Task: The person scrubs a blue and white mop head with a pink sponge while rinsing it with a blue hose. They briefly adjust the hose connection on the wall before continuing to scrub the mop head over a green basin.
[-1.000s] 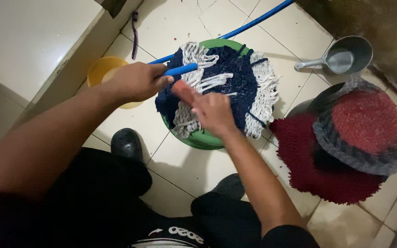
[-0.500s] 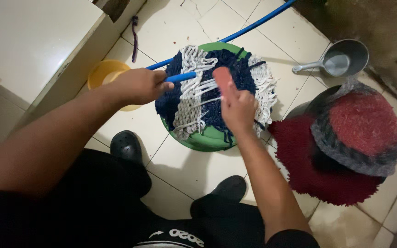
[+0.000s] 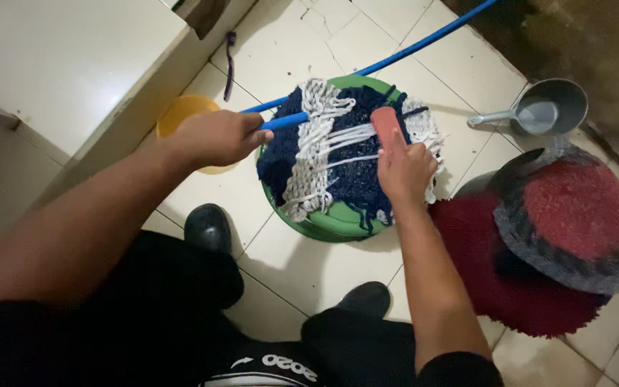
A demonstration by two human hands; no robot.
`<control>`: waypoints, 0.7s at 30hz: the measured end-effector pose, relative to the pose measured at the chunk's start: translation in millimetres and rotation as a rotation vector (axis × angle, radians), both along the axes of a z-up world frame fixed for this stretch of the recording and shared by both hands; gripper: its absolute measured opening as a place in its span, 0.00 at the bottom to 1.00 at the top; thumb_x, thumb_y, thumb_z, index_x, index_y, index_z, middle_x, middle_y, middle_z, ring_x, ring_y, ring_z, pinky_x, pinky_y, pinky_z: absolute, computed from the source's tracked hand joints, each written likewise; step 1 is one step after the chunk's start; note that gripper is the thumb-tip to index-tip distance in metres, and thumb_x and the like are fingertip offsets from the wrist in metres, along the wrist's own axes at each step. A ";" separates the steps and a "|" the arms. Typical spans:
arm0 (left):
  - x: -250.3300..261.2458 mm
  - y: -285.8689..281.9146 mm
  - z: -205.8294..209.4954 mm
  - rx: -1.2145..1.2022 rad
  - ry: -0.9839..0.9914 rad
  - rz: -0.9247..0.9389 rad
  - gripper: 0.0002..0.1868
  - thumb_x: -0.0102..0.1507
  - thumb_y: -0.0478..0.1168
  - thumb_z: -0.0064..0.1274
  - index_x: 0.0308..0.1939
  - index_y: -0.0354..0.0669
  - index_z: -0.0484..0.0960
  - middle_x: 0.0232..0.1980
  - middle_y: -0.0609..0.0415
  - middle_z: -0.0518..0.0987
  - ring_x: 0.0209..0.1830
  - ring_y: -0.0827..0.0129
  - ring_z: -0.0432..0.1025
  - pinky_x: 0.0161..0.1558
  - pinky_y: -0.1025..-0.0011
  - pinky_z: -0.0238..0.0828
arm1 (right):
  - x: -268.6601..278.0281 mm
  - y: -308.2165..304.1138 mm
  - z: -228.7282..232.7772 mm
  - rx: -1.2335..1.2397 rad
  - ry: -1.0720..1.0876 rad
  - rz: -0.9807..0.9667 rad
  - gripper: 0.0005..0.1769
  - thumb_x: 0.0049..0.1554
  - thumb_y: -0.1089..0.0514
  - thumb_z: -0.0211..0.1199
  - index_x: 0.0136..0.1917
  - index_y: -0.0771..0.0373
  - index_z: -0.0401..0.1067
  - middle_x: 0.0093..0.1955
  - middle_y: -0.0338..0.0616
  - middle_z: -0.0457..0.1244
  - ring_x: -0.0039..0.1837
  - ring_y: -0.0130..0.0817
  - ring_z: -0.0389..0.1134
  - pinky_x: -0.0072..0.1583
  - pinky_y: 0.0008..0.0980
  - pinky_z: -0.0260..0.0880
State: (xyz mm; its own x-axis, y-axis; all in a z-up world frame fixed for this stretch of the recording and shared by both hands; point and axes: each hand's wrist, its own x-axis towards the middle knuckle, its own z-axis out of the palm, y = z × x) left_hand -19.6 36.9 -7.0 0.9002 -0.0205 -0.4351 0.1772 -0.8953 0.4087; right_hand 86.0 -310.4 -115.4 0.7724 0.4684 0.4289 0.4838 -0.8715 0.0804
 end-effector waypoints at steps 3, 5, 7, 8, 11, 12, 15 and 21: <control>1.9 9.0 -8.0 0.008 -0.028 -0.023 0.26 0.70 0.62 0.40 0.50 0.44 0.78 0.38 0.39 0.82 0.42 0.42 0.77 0.45 0.48 0.71 | 1.2 13.3 -7.5 0.128 0.085 0.023 0.28 0.54 0.48 0.68 0.67 0.51 0.72 0.39 0.52 0.64 0.42 0.52 0.66 0.43 0.52 0.66; 2.0 17.7 -16.1 -0.051 -0.083 -0.023 0.26 0.70 0.62 0.41 0.50 0.43 0.79 0.38 0.39 0.82 0.41 0.42 0.77 0.45 0.48 0.71 | -10.9 36.4 -13.2 0.233 0.228 0.134 0.27 0.57 0.49 0.68 0.69 0.52 0.71 0.42 0.53 0.64 0.44 0.53 0.65 0.45 0.53 0.64; 1.0 23.1 -21.4 -0.074 -0.100 -0.017 0.26 0.69 0.62 0.41 0.50 0.43 0.79 0.39 0.39 0.82 0.42 0.42 0.77 0.45 0.48 0.71 | -33.9 62.5 -13.9 0.286 0.357 0.348 0.20 0.60 0.51 0.66 0.65 0.48 0.73 0.44 0.48 0.65 0.48 0.51 0.66 0.50 0.54 0.64; 2.1 24.0 -22.0 -0.066 -0.098 -0.013 0.26 0.69 0.62 0.41 0.50 0.44 0.79 0.39 0.39 0.82 0.42 0.42 0.77 0.45 0.48 0.71 | -44.0 74.9 -11.5 0.280 0.428 0.462 0.14 0.61 0.53 0.64 0.61 0.43 0.75 0.45 0.44 0.66 0.50 0.49 0.67 0.53 0.53 0.65; 1.9 20.3 -16.2 -0.028 -0.052 0.014 0.26 0.68 0.63 0.40 0.51 0.48 0.79 0.41 0.42 0.82 0.44 0.43 0.77 0.45 0.48 0.71 | -61.3 102.0 -2.0 0.147 0.404 0.709 0.26 0.52 0.50 0.66 0.61 0.63 0.72 0.40 0.51 0.64 0.44 0.54 0.66 0.46 0.55 0.64; 1.2 19.1 -12.6 -0.013 -0.028 0.020 0.26 0.68 0.64 0.40 0.51 0.50 0.79 0.41 0.43 0.82 0.44 0.44 0.77 0.45 0.48 0.72 | -59.5 104.2 -0.2 0.113 0.394 0.679 0.21 0.52 0.49 0.67 0.56 0.61 0.72 0.39 0.50 0.64 0.44 0.54 0.67 0.45 0.56 0.64; 1.8 16.8 -4.7 0.015 -0.013 0.010 0.26 0.68 0.64 0.39 0.53 0.51 0.79 0.42 0.43 0.82 0.45 0.45 0.77 0.46 0.47 0.71 | -38.5 93.2 -3.7 0.038 0.396 0.527 0.10 0.56 0.48 0.67 0.45 0.53 0.71 0.39 0.47 0.65 0.44 0.51 0.68 0.47 0.55 0.65; 2.5 17.4 -1.1 -0.014 0.031 0.011 0.26 0.69 0.64 0.38 0.52 0.51 0.79 0.40 0.45 0.83 0.45 0.47 0.78 0.46 0.49 0.72 | 15.9 24.9 -3.3 -0.081 0.244 -0.057 0.29 0.55 0.46 0.66 0.68 0.56 0.70 0.43 0.55 0.66 0.47 0.54 0.69 0.49 0.58 0.65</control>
